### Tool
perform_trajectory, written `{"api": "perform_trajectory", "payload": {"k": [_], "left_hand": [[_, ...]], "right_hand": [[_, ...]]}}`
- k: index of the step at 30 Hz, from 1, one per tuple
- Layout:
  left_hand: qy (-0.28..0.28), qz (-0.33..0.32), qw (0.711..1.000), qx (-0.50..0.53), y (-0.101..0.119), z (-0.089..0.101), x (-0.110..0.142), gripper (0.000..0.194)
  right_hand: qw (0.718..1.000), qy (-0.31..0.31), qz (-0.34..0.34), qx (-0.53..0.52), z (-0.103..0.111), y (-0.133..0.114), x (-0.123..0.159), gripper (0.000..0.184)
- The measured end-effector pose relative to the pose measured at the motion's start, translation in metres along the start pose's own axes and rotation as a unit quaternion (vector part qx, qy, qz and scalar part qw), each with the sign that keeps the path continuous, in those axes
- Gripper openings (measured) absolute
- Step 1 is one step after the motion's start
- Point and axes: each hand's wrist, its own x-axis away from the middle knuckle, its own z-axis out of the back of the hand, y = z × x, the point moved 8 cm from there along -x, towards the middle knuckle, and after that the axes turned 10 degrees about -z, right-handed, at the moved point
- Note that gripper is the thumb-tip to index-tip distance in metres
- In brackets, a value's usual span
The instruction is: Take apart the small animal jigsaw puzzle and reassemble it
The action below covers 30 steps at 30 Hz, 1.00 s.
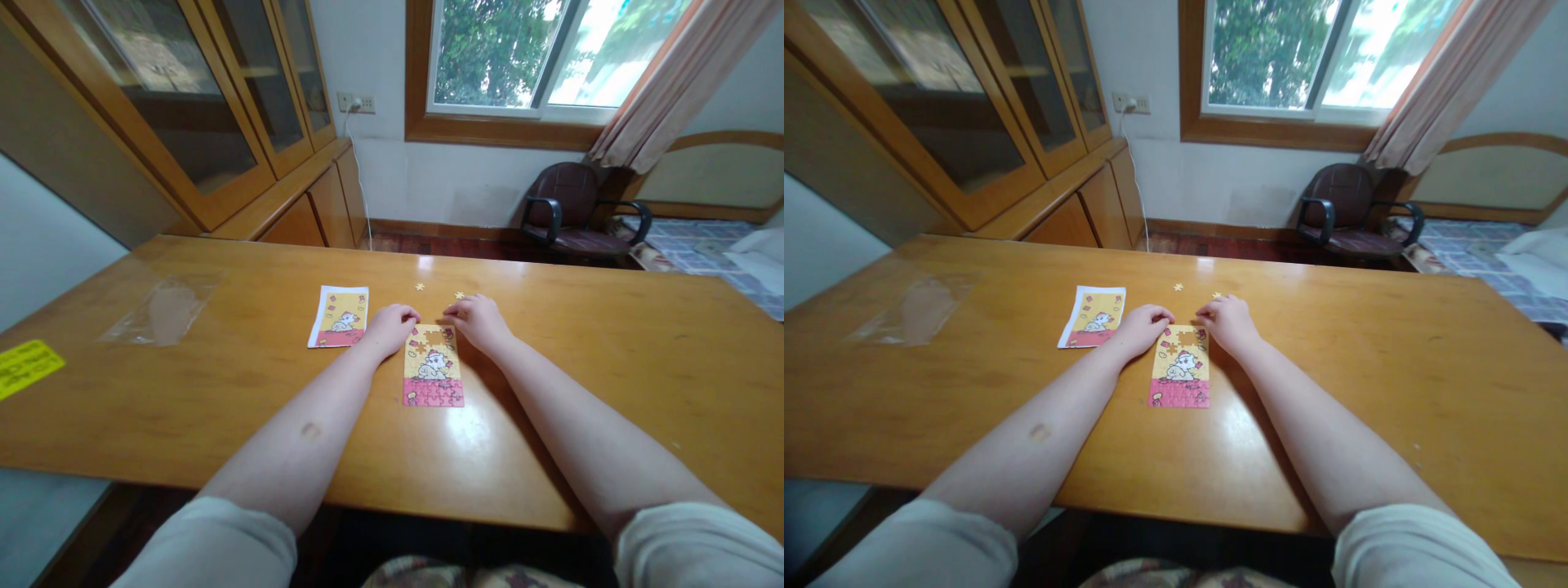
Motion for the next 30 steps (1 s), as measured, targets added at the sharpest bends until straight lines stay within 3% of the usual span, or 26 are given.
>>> {"api": "perform_trajectory", "payload": {"k": [5, 9, 17, 24, 28, 30], "left_hand": [[0.002, -0.007, 1.0, 0.005, -0.002, -0.002, -0.001, 0.026], [0.006, -0.006, 1.0, 0.006, -0.004, -0.003, -0.001, 0.025], [0.007, -0.011, 1.0, -0.002, -0.003, -0.004, -0.002, 0.025], [0.004, -0.006, 1.0, -0.002, 0.0, -0.001, -0.001, 0.026], [0.001, -0.005, 1.0, -0.004, 0.0, -0.002, 0.0, 0.026], [-0.001, -0.007, 1.0, -0.004, -0.001, -0.003, -0.001, 0.026]], "right_hand": [[0.981, -0.129, -0.101, -0.106, -0.015, -0.016, 0.016, 0.005], [0.966, -0.19, -0.109, -0.14, -0.026, -0.031, 0.028, 0.006], [0.932, -0.29, -0.161, -0.147, -0.041, -0.035, 0.047, 0.007], [0.967, -0.23, -0.1, 0.04, -0.033, -0.049, 0.051, 0.007], [0.955, -0.224, -0.064, 0.181, -0.013, -0.07, 0.068, 0.026], [0.938, -0.257, -0.055, 0.226, -0.007, -0.081, 0.085, 0.032]]}}
